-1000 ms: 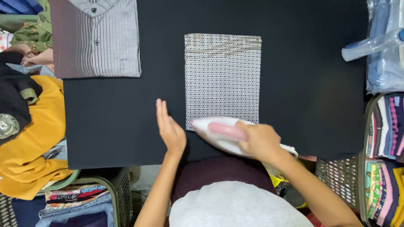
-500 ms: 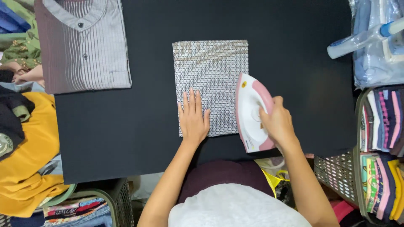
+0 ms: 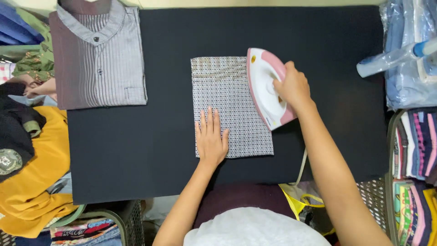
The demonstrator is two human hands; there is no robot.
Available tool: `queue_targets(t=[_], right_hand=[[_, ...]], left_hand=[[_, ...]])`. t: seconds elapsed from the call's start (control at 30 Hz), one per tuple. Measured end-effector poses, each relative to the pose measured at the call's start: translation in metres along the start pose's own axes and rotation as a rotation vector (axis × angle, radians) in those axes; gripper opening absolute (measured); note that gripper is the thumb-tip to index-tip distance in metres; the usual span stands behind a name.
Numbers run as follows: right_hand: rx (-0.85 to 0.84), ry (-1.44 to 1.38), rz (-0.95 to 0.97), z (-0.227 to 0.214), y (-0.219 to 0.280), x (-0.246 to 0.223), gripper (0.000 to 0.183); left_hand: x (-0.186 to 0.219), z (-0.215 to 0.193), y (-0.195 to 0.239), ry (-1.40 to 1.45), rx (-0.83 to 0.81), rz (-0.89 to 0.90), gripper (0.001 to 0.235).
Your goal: Folding a patterned shirt and then ironing it on a flat surface.
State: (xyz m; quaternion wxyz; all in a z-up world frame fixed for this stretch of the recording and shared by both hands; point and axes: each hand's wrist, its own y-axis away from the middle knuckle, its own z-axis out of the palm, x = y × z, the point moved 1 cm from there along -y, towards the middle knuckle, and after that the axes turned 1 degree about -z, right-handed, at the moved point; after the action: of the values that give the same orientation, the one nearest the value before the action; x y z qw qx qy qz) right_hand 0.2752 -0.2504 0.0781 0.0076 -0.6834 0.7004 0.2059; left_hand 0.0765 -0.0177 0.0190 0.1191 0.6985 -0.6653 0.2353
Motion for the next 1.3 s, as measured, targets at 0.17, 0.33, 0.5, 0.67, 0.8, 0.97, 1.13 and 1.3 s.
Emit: queue_targets(t=[0.17,0.33,0.5,0.67,0.8,0.97,1.13,1.3], right_hand=[[0.078,-0.033,-0.086,-0.004,-0.035,0.003,0.052],[-0.011,0.046,-0.171,-0.015,-0.016,-0.004,0.05],[0.085,0.054,-0.061,-0.015,-0.03,0.01,0.044],[-0.249,-0.273,-0.217,-0.039,-0.012,-0.025,0.043],[0.036,-0.039,-0.711,-0.016,-0.001,-0.071,0.059],[0.107,0.171,-0.616,0.007,-0.022,-0.121,0.039],[0.024,0.153,-0.686,0.003,-0.02,-0.121,0.045],[-0.078,0.209,-0.775,-0.008,0.001,-0.118,0.039]], left_hand=[[0.0,0.003,0.002,-0.01,-0.024,-0.005,0.066],[-0.002,0.007,0.001,-0.015,-0.017,-0.005,0.066],[0.002,0.001,0.001,-0.003,-0.001,-0.004,0.065],[0.002,-0.002,0.0,0.013,0.029,0.006,0.065],[0.001,0.002,0.001,0.007,0.03,-0.005,0.065],[0.004,-0.005,-0.001,0.048,-0.001,-0.029,0.065],[-0.005,-0.002,0.003,0.132,0.054,-0.035,0.059],[-0.03,-0.024,-0.036,0.495,0.281,-0.18,0.033]])
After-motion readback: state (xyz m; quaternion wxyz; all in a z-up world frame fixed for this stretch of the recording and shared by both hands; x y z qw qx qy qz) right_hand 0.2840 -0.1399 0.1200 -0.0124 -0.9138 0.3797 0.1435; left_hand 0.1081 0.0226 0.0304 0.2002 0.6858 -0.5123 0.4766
